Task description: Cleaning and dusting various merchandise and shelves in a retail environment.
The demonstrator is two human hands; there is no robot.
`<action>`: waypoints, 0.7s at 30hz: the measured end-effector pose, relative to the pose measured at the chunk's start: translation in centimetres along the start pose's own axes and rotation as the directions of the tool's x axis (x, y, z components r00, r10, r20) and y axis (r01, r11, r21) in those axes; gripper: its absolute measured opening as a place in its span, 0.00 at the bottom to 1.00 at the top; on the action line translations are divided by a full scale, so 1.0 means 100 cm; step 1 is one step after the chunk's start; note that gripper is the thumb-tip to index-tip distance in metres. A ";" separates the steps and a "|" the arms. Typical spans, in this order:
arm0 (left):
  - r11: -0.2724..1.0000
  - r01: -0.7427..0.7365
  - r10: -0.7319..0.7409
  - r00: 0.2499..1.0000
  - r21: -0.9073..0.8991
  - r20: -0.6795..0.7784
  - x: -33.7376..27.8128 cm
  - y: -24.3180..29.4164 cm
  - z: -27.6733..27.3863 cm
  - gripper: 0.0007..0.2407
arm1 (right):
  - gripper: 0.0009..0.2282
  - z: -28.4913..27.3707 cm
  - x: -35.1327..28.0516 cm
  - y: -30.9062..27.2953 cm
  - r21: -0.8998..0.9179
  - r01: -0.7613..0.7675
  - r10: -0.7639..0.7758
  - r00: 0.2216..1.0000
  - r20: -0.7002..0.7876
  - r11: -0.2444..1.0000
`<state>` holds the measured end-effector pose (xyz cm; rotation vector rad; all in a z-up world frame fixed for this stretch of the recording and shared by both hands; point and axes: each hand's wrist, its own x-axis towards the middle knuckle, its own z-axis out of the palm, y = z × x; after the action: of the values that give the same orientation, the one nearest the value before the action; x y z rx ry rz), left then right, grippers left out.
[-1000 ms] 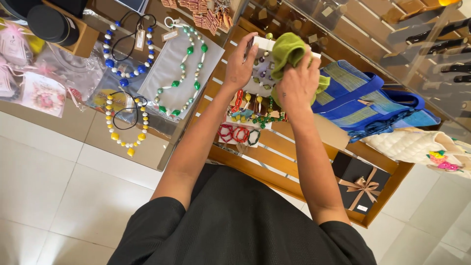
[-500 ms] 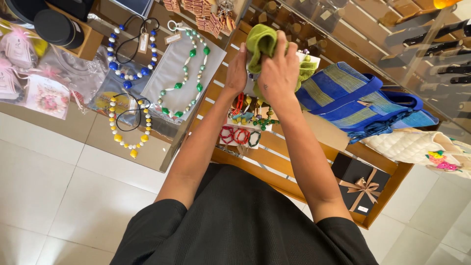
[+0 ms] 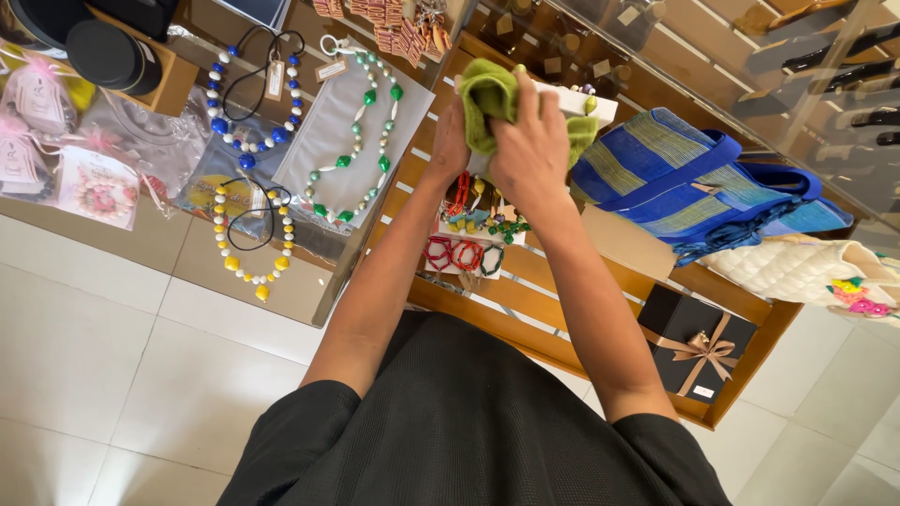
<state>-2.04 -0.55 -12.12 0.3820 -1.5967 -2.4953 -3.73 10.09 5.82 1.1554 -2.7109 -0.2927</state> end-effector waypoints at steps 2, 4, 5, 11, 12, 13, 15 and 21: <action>0.997 0.079 -0.081 0.994 0.025 0.069 -0.013 0.075 0.006 0.33 | 0.14 -0.011 -0.013 0.010 0.405 -0.143 0.117 0.989 0.088 0.903; 0.994 0.003 -0.011 0.997 0.113 0.075 -0.013 0.064 0.002 0.33 | 0.16 -0.006 -0.049 0.042 0.841 -0.264 0.231 0.958 0.171 0.472; 0.978 -0.076 0.060 0.994 0.195 0.090 -0.011 0.058 0.000 0.33 | 0.19 -0.002 -0.068 0.057 0.953 -0.271 0.271 0.915 0.300 -0.138; 0.998 -0.025 0.015 0.986 0.059 0.166 -0.008 0.036 -0.002 0.32 | 0.30 -0.067 -0.104 0.084 0.571 0.311 0.496 0.845 0.200 -0.760; 0.999 -0.015 0.005 0.981 0.050 0.193 -0.009 0.040 -0.001 0.32 | 0.30 -0.065 -0.110 0.087 0.585 0.323 0.520 0.829 0.203 -0.744; 0.997 -0.013 -0.002 0.980 0.076 0.201 -0.010 0.046 0.000 0.32 | 0.31 -0.064 -0.116 0.089 0.435 0.373 0.486 0.855 0.184 -0.820; 0.994 -0.021 -0.002 0.975 0.103 0.224 -0.006 0.048 -0.001 0.33 | 0.33 -0.062 -0.118 0.094 0.276 0.421 0.469 0.872 0.140 -0.864; 0.999 -0.040 0.036 0.989 0.024 0.144 -0.023 0.008 -0.017 0.31 | 0.40 -0.041 -0.139 0.081 0.195 0.490 0.513 0.854 0.089 -0.850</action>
<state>0.62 -1.81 -11.76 0.1764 -1.6747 -2.5268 1.17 25.23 10.57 0.2772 -0.5910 3.3192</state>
